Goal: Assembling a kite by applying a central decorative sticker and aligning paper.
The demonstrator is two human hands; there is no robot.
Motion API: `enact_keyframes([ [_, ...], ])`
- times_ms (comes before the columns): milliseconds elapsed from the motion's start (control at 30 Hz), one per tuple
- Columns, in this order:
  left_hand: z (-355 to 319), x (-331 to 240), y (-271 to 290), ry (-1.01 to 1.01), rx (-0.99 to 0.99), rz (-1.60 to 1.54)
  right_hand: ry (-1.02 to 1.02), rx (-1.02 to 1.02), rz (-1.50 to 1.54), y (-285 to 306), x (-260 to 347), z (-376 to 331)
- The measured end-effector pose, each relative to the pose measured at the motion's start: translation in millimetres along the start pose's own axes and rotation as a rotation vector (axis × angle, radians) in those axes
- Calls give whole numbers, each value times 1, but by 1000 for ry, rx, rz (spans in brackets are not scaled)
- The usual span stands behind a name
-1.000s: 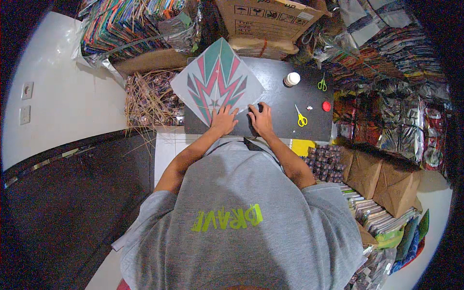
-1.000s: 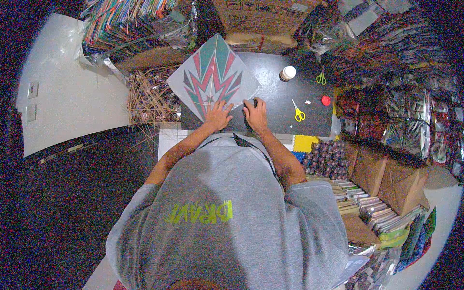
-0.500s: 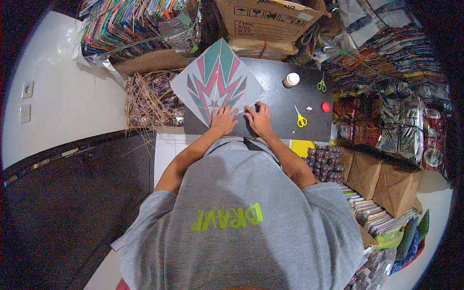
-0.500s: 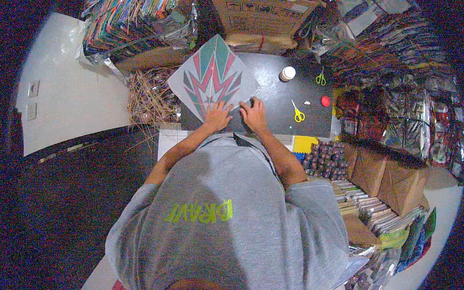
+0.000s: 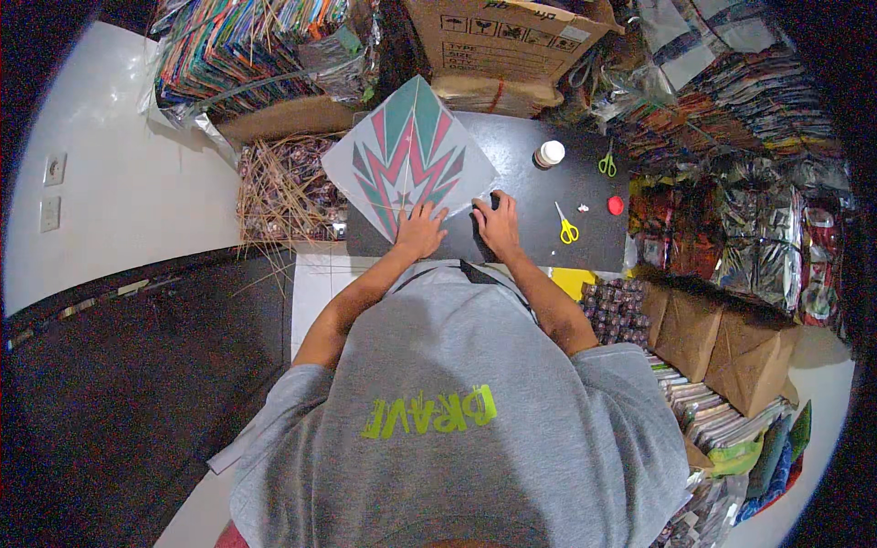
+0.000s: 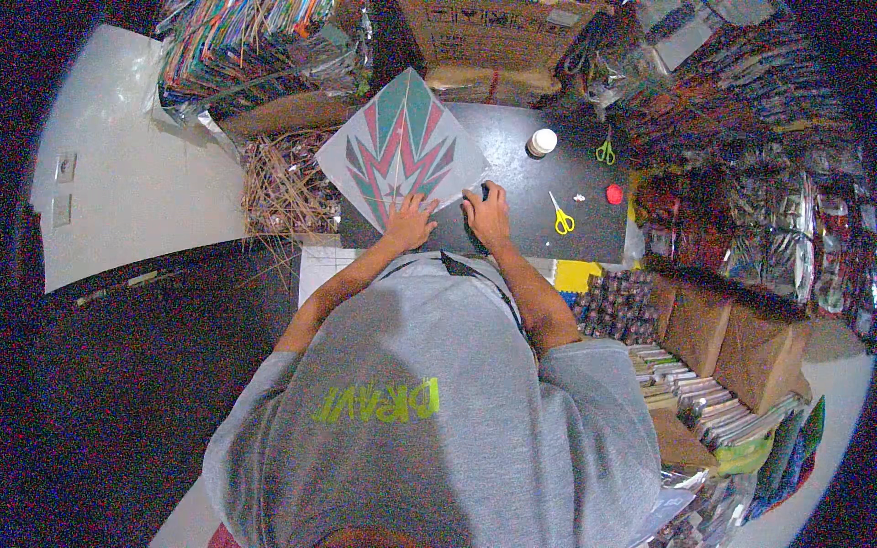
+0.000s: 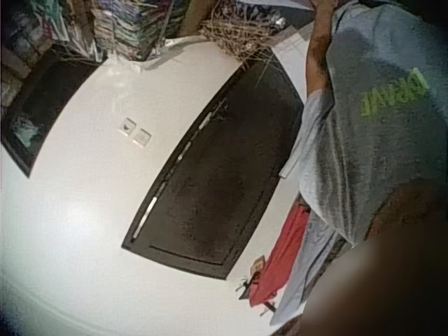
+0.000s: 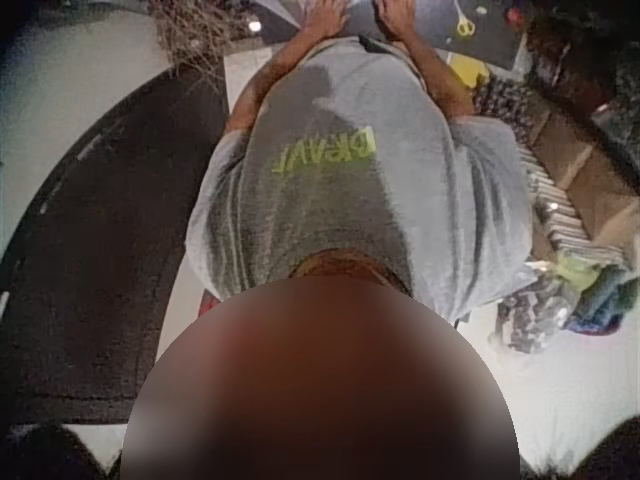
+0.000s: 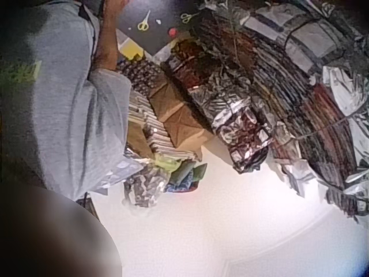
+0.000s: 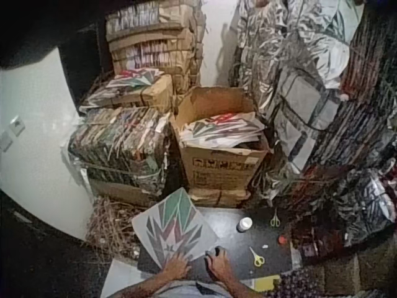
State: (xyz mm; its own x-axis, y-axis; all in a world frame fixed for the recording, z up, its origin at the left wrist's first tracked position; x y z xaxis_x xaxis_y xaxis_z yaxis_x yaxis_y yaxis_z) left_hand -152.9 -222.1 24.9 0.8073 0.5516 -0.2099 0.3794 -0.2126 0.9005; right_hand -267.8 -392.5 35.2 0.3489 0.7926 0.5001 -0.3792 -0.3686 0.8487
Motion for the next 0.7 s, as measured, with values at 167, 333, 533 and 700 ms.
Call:
enact_keyframes([
  [167,2,-1,0,6,3,-18,-16,-44,-21,1,-16,1],
  [333,4,-4,-3,-12,-34,115,-83,-41,11,7,-26,12],
  [533,5,-13,3,-8,-57,190,-116,-3,31,9,-48,22],
  [700,2,-14,4,23,-96,204,-19,27,-3,7,-50,29],
])
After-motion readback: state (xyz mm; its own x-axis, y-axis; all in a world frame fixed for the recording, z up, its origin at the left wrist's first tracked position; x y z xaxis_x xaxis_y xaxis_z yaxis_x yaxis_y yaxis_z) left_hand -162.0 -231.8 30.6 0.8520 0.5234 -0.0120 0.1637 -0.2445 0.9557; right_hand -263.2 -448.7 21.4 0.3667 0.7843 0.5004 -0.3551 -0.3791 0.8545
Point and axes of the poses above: each hand's wrist, its own z-axis towards the middle knuckle, its own y-axis out of the back of the hand, x = y × z, the point moved 4 cm from there along z, towards the middle knuckle, and after that the axes turned 1 degree about -z, right-handed, at the moved point
